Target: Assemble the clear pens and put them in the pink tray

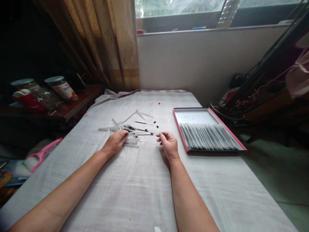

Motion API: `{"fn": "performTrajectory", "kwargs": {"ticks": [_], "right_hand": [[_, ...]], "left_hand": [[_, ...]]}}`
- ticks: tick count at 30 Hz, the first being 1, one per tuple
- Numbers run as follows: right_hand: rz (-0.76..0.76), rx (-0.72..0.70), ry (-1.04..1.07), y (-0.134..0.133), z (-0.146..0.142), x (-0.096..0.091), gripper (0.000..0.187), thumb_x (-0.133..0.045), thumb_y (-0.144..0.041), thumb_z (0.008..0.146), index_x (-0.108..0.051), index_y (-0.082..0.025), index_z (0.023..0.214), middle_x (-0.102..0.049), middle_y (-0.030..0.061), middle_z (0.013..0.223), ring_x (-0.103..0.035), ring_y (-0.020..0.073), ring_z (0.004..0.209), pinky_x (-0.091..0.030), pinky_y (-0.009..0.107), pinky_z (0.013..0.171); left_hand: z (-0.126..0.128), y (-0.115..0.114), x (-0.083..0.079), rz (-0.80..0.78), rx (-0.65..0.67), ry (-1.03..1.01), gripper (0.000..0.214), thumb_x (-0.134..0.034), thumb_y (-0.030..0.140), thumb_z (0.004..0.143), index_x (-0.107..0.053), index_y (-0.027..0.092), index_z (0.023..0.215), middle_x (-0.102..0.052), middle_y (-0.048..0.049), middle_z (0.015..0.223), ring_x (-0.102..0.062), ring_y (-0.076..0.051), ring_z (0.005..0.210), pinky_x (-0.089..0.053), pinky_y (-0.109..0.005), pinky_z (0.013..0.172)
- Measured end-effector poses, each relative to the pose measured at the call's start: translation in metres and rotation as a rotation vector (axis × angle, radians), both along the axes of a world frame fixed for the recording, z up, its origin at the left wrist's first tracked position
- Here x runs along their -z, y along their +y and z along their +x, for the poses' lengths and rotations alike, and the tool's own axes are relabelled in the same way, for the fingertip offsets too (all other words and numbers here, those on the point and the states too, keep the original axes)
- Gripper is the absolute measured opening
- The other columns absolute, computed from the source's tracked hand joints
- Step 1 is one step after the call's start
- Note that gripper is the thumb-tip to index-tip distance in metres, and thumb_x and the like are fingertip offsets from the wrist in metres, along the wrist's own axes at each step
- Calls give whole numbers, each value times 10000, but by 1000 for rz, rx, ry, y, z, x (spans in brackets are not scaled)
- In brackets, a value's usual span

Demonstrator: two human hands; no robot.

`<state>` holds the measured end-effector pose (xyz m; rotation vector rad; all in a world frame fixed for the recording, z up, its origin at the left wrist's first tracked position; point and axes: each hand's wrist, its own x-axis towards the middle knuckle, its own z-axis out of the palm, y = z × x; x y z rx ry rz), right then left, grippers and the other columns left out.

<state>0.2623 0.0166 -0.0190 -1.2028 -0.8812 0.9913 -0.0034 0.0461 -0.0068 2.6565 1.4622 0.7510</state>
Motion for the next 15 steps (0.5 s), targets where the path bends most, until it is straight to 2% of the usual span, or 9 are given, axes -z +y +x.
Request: {"fn": "performTrajectory", "kwargs": {"ticks": [5,8,11,15], "right_hand": [[-40,-55,-98,-1,-8,1,304,-718,-451,649,-707,-165,749,-731,73,715,-642,163,572,-439,238,453],[-17,-101,-168,-3,-19,4,328,-697,-472,672,-745,-169,787,-744,84,771,-660,183,613,-481,266,492],[59,-153,-225,-8,-34,8,364,-621,-477,760,-753,-181,926,-749,87,884,-680,188,678,-536,292,572],[171,-183,-309,-17,-48,10,379,-571,-409,836,-686,-217,1142,-715,88,1086,-692,191,816,-565,331,741]], "left_hand": [[15,-14,-2,-25,28,-43,149,-482,219,921,-610,199,993,-686,-60,891,-643,-193,839,-510,-310,780],[28,-26,0,-27,35,-114,175,-506,229,914,-624,203,1041,-709,-65,971,-659,-199,903,-520,-321,819],[41,-38,4,-41,7,-231,208,-515,244,914,-638,206,1078,-721,-65,1012,-674,-200,936,-530,-319,837],[47,-51,8,-102,-71,-398,214,-514,253,913,-659,203,1062,-728,-69,1011,-684,-195,929,-538,-302,831]]}}
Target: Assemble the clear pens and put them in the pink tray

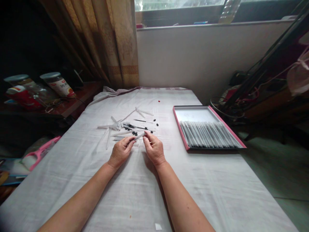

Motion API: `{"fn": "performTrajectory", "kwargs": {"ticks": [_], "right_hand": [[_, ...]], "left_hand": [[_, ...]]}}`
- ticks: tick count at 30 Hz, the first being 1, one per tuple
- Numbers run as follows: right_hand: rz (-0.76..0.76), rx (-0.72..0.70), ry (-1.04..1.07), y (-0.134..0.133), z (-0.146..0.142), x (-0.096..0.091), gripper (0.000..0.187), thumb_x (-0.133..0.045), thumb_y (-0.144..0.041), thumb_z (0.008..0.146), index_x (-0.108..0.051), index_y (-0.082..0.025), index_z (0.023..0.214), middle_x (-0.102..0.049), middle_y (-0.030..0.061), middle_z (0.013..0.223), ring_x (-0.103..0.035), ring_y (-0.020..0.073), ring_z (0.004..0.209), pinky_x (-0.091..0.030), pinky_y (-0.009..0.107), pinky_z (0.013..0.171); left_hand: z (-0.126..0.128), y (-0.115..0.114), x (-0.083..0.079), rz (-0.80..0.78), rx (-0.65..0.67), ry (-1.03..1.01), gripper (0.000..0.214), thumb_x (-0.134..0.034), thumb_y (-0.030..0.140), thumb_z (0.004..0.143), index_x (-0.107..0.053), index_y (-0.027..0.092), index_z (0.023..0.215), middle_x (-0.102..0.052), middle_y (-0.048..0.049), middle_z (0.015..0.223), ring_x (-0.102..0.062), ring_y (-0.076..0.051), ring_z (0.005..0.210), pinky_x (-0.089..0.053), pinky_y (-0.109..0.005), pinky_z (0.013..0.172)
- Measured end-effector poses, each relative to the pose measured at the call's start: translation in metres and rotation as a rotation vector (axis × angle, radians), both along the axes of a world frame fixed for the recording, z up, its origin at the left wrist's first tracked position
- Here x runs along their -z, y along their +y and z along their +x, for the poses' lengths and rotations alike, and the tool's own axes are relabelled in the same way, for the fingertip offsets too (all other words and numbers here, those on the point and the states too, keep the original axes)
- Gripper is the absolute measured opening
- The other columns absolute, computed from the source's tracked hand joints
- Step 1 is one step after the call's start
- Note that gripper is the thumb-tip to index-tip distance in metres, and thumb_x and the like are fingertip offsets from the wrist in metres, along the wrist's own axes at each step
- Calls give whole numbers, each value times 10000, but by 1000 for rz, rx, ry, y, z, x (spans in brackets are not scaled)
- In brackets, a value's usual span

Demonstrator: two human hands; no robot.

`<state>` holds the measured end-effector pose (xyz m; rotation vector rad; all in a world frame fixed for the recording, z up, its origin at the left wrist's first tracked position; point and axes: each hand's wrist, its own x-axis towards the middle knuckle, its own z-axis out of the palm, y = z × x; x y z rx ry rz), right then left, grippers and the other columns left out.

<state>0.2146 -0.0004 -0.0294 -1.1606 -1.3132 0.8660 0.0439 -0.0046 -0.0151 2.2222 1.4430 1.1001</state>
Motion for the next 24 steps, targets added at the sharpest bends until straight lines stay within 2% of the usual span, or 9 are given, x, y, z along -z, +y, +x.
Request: {"fn": "performTrajectory", "kwargs": {"ticks": [3,6,9,12,15,19,21,24], "right_hand": [[8,-12,-43,2,3,0,375,-546,-367,852,-657,-222,1181,-717,74,1066,-682,171,752,-560,324,732],[-13,105,-154,15,16,0,356,-510,-304,852,-650,-212,1166,-732,47,900,-661,167,698,-541,322,725],[4,252,-489,30,30,0,257,-515,-239,830,-707,-219,1000,-714,62,941,-651,203,844,-500,331,796],[-52,241,-791,39,34,-2,216,-556,-251,831,-719,-244,972,-683,69,986,-637,205,811,-475,306,714],[-100,209,-941,42,29,-6,184,-563,-293,855,-720,-257,943,-668,68,983,-627,203,781,-438,287,627],[-72,206,-920,41,25,-8,161,-542,-255,857,-693,-226,902,-677,77,951,-615,202,780,-438,289,656],[-36,184,-795,36,26,-5,161,-535,-244,844,-679,-214,909,-686,67,903,-608,193,750,-455,302,699],[-23,170,-514,22,28,0,249,-522,-280,834,-674,-214,1020,-693,52,887,-605,173,705,-486,316,730]], "left_hand": [[-1,-5,5,-103,0,-124,214,-516,260,901,-667,211,1045,-733,-55,981,-689,-184,884,-542,-290,811],[-2,-6,10,-255,-27,-293,233,-504,289,891,-660,204,1043,-734,-37,898,-682,-148,719,-550,-253,687],[-2,-4,12,-371,-57,-434,270,-520,334,867,-653,177,1043,-731,-38,851,-654,-126,623,-532,-227,597],[-3,-3,13,-397,-60,-469,285,-537,355,851,-655,177,1040,-728,-36,840,-646,-123,625,-524,-221,594],[-4,-3,14,-375,-50,-436,274,-541,354,852,-664,187,1030,-724,-33,849,-647,-129,643,-525,-230,616],[-5,-4,17,-324,-34,-374,237,-553,320,856,-676,202,1022,-726,-41,926,-679,-159,777,-541,-255,704],[-5,-4,16,-305,-27,-343,228,-558,305,858,-679,209,1025,-728,-44,951,-683,-173,839,-544,-269,752],[-5,-4,14,-277,-18,-302,221,-557,296,861,-679,210,1024,-729,-47,969,-682,-181,885,-542,-283,803]]}}
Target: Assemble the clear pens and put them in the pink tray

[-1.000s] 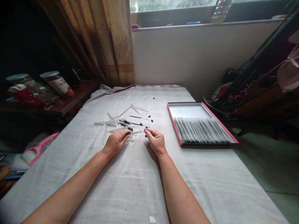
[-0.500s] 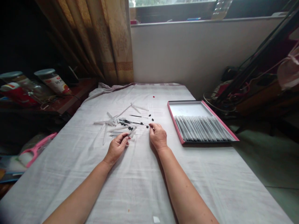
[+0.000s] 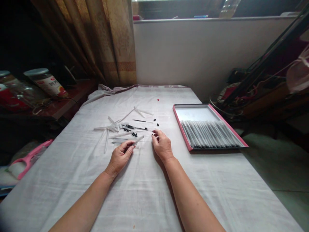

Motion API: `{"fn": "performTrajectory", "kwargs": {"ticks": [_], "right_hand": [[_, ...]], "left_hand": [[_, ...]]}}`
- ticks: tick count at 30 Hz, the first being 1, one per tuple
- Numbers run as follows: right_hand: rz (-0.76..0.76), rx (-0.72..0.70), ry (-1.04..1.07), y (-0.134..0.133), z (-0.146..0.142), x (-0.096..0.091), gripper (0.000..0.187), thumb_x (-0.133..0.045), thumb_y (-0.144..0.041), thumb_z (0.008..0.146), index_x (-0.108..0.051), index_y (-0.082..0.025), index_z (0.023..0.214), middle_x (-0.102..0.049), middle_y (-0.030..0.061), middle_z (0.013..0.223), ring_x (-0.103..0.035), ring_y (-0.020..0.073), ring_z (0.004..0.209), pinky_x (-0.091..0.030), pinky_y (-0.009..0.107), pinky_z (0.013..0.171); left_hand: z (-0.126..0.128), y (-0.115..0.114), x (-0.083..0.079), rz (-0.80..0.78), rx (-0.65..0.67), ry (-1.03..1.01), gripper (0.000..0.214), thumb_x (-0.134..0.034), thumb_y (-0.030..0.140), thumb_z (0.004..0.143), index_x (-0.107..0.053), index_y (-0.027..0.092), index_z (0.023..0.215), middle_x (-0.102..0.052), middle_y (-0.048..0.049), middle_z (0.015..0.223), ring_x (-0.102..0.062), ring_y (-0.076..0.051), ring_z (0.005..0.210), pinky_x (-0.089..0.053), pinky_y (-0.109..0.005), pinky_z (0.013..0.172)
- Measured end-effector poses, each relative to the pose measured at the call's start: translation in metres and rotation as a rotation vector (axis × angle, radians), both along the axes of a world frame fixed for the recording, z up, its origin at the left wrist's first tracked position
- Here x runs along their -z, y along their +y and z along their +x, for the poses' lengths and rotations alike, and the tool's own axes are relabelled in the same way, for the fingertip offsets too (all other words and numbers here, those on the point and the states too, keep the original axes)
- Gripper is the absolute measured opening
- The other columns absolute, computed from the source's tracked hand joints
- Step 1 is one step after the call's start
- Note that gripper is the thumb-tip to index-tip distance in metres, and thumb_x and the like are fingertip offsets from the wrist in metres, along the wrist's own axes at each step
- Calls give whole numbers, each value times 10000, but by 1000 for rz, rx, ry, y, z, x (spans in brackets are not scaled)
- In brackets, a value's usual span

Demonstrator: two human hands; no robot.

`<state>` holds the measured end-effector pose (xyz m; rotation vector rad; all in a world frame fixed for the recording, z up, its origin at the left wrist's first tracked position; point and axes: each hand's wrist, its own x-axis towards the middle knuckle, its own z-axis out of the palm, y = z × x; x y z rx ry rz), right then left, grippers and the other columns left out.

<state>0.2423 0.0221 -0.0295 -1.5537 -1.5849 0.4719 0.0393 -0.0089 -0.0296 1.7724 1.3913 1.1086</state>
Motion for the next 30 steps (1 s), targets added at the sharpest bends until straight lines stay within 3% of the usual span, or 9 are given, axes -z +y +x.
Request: {"fn": "performTrajectory", "kwargs": {"ticks": [3,8,12,20,26,30], "right_hand": [[0,-11,280,-14,-2,2,300,-525,-335,826,-689,-215,1046,-702,65,936,-626,173,754,-510,314,717],[-224,-5,753,-23,-12,-8,326,-667,-434,713,-681,-184,922,-736,82,885,-669,180,665,-451,224,449],[-272,-56,851,-23,-16,-16,317,-722,-404,658,-679,-182,880,-744,89,898,-699,197,707,-455,208,443],[-222,-166,738,-26,-14,-11,235,-662,-366,741,-702,-201,904,-739,71,924,-696,182,731,-500,229,512],[-183,-274,349,-29,8,-14,189,-601,-373,817,-713,-221,828,-717,19,723,-663,166,652,-504,259,590],[-170,-304,112,-30,10,-18,354,-475,-402,888,-629,-223,624,-672,3,595,-602,138,547,-455,243,575]], "left_hand": [[1,-1,-3,34,15,42,213,-551,276,862,-677,212,1021,-730,-47,966,-679,-185,901,-537,-297,835],[1,-3,-7,81,50,101,208,-546,247,868,-668,220,1035,-728,-44,972,-677,-185,906,-539,-301,837],[1,-4,-7,107,69,132,201,-540,244,881,-668,219,1034,-726,-41,972,-677,-182,908,-538,-293,832],[1,-4,-7,107,86,167,210,-534,247,894,-675,221,1047,-725,-51,979,-676,-189,913,-542,-305,835],[-1,-5,-8,178,170,198,232,-527,237,910,-686,236,1079,-727,-61,993,-676,-187,919,-543,-309,823],[-4,-5,-10,221,188,257,233,-532,218,904,-689,247,1074,-724,-51,983,-673,-183,913,-536,-301,815]]}}
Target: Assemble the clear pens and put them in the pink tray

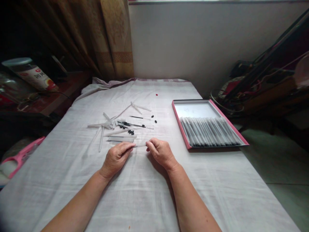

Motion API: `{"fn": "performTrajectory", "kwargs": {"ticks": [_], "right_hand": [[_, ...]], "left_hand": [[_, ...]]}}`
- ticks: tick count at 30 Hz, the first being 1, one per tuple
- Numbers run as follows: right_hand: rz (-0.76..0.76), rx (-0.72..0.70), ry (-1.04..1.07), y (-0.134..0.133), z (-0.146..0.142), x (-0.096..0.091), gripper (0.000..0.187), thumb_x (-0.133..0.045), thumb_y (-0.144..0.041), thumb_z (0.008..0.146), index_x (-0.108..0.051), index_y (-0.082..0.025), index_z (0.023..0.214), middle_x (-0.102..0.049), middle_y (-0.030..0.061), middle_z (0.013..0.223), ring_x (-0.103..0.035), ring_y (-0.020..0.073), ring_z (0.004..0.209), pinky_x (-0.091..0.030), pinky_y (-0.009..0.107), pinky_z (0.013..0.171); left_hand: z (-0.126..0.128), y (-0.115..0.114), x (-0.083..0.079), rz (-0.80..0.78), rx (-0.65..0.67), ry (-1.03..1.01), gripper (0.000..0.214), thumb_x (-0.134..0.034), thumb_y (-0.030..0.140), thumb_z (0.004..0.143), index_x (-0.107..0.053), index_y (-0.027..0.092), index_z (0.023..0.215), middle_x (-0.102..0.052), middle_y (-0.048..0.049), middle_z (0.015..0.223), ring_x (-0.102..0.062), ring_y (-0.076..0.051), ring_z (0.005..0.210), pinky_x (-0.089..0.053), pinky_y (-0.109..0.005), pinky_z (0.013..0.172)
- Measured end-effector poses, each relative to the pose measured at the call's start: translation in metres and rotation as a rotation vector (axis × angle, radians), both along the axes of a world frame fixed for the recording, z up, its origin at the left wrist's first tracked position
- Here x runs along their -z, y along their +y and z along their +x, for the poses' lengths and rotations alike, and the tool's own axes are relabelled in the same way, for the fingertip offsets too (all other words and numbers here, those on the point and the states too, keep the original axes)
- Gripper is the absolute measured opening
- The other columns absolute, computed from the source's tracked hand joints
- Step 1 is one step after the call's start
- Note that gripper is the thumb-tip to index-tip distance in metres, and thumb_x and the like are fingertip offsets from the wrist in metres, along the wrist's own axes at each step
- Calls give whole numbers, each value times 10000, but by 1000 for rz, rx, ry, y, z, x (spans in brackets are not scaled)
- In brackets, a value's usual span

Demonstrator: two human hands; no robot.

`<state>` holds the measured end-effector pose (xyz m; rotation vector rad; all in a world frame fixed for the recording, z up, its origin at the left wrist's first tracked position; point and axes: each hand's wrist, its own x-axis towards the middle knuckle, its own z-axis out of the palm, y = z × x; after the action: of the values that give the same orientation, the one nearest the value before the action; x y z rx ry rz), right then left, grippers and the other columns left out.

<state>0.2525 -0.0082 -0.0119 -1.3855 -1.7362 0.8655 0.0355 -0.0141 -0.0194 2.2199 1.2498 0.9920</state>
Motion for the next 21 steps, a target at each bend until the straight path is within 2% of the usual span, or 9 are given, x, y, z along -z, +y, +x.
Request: {"fn": "performTrajectory", "kwargs": {"ticks": [3,6,9,11,12,16,21], "right_hand": [[45,51,-99,1,-4,2,456,-429,-434,897,-551,-224,511,-593,-3,474,-543,131,456,-408,245,530],[50,81,-96,1,-5,6,489,-414,-469,905,-559,-223,508,-588,3,471,-548,136,457,-402,248,520],[10,44,34,0,-3,9,325,-448,-422,906,-674,-222,786,-679,8,625,-616,147,555,-446,242,551],[-12,11,136,0,-1,9,237,-500,-360,881,-658,-221,992,-713,17,749,-646,152,628,-475,244,584],[-15,1,172,0,-1,9,229,-521,-333,865,-645,-218,1020,-716,22,788,-650,154,653,-483,247,598],[19,8,175,1,-2,8,151,-532,-291,840,-642,-200,887,-697,34,795,-634,154,687,-483,250,627],[52,17,40,0,-4,6,188,-487,-317,870,-604,-198,785,-657,18,693,-580,132,590,-445,236,582]], "left_hand": [[0,0,0,12,10,21,230,-540,203,899,-687,242,1070,-723,-50,980,-670,-181,909,-531,-297,812],[0,1,0,1,12,13,222,-541,207,899,-685,237,1066,-722,-52,981,-670,-180,908,-532,-295,814],[1,2,1,-14,-1,-7,216,-538,218,903,-683,238,1061,-723,-50,979,-676,-180,907,-534,-290,812],[1,2,1,-13,-11,-19,213,-537,221,904,-683,234,1059,-727,-50,975,-680,-180,900,-535,-288,805],[1,3,2,-10,-15,-23,212,-538,220,904,-683,231,1057,-728,-50,973,-681,-180,897,-536,-288,805],[0,3,3,1,-18,-28,206,-547,213,898,-686,222,1049,-730,-51,971,-683,-178,895,-538,-288,809],[-1,3,5,7,4,-30,215,-553,195,894,-680,222,1066,-725,-46,984,-677,-169,909,-535,-279,815]]}}
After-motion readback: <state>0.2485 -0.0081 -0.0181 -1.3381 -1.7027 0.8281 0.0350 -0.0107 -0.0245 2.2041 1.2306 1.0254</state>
